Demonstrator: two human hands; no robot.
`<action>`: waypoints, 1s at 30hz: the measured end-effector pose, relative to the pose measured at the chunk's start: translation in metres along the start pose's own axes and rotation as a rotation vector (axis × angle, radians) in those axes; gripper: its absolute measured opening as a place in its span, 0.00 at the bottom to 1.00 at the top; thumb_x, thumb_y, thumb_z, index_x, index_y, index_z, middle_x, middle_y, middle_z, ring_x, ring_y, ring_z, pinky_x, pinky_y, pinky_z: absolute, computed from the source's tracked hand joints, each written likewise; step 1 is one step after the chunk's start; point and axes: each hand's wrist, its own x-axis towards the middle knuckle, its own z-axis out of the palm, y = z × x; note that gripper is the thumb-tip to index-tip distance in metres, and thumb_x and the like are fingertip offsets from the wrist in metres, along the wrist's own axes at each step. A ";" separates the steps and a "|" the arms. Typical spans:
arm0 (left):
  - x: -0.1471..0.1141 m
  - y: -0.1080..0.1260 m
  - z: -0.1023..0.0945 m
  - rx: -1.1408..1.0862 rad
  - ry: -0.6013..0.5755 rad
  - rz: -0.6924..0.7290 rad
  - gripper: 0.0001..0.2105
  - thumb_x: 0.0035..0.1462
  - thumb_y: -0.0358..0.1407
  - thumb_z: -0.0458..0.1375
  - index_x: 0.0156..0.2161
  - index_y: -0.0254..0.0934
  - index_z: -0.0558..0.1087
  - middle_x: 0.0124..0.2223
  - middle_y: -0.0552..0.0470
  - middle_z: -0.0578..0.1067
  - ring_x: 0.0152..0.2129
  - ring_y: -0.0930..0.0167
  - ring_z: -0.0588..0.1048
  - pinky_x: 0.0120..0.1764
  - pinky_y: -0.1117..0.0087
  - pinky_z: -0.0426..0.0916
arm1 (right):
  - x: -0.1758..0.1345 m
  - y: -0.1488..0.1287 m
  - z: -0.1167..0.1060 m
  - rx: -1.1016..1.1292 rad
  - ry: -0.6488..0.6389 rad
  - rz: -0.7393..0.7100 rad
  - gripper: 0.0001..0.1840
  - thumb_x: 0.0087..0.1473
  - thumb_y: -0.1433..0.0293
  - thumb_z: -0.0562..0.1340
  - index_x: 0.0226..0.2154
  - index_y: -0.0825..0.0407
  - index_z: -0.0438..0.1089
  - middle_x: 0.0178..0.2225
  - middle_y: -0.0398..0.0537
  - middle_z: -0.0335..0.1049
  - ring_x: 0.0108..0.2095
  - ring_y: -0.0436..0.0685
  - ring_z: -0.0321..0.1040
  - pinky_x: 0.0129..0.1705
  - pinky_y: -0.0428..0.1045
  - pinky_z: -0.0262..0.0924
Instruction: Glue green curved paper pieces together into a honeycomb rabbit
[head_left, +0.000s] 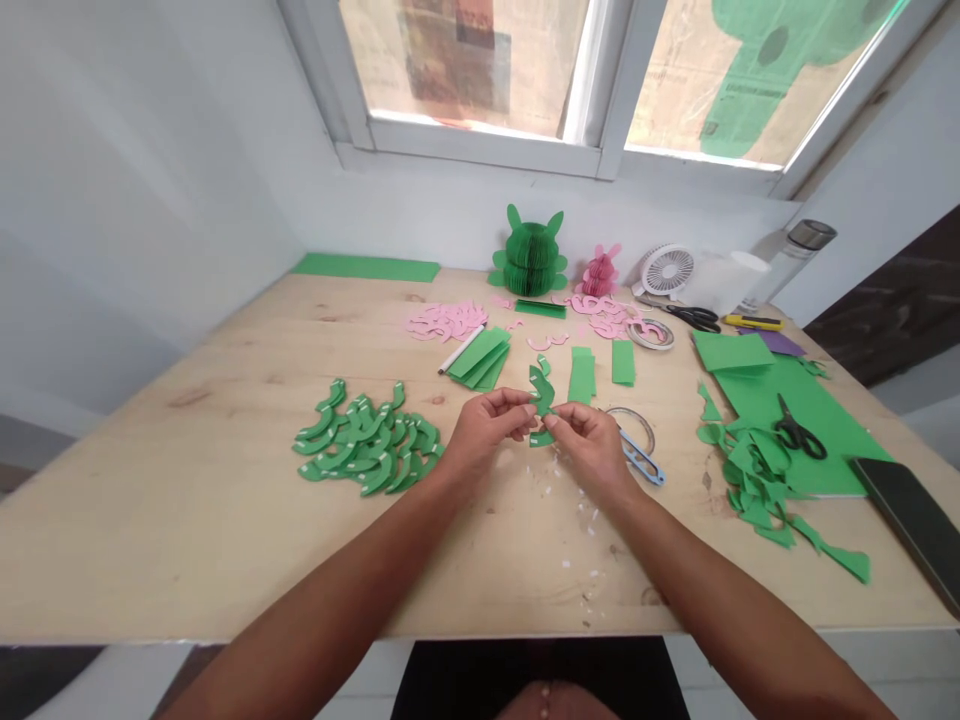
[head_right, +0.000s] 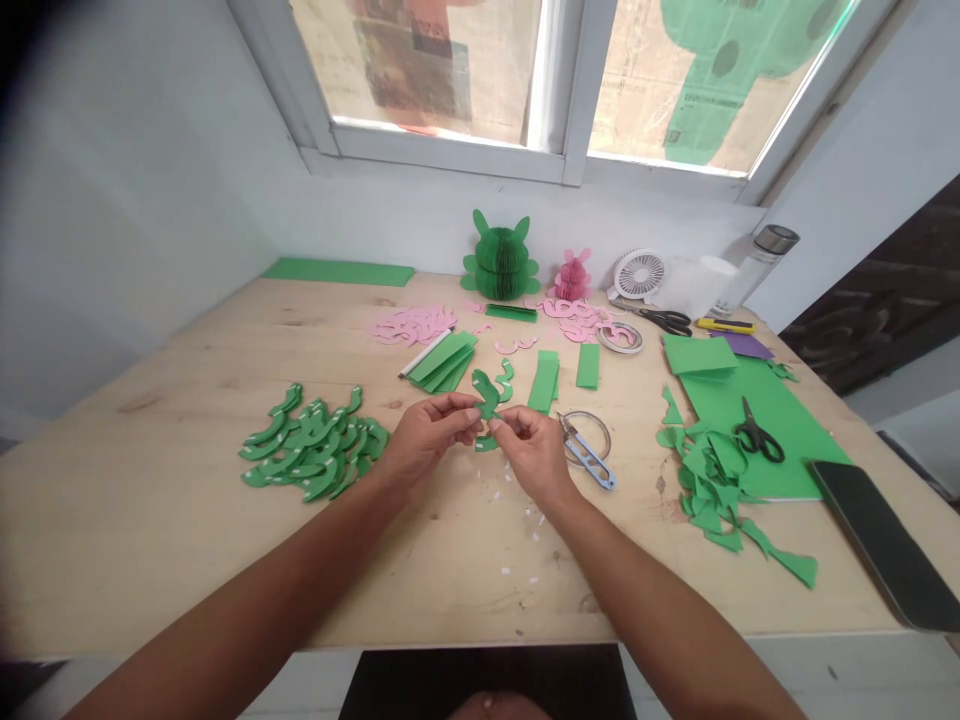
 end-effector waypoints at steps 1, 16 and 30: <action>0.000 -0.001 -0.001 0.015 0.003 0.007 0.12 0.37 0.36 0.66 0.29 0.33 0.75 0.21 0.52 0.74 0.18 0.75 0.68 0.26 0.72 0.62 | 0.000 0.000 0.000 -0.005 0.006 0.004 0.11 0.46 0.62 0.63 0.24 0.54 0.71 0.21 0.43 0.69 0.22 0.50 0.62 0.23 0.45 0.54; -0.004 0.002 0.000 0.195 -0.099 0.064 0.08 0.41 0.37 0.65 0.23 0.34 0.75 0.21 0.53 0.73 0.19 0.75 0.67 0.26 0.73 0.61 | 0.001 -0.003 0.002 0.092 0.049 0.007 0.14 0.44 0.60 0.64 0.31 0.53 0.69 0.24 0.42 0.67 0.25 0.51 0.63 0.27 0.46 0.57; -0.010 0.002 0.006 0.310 -0.126 0.023 0.06 0.41 0.35 0.62 0.23 0.33 0.75 0.22 0.52 0.74 0.21 0.74 0.69 0.26 0.74 0.63 | 0.002 -0.002 0.000 0.109 0.076 -0.002 0.11 0.44 0.62 0.64 0.29 0.53 0.69 0.24 0.42 0.67 0.25 0.51 0.64 0.29 0.46 0.59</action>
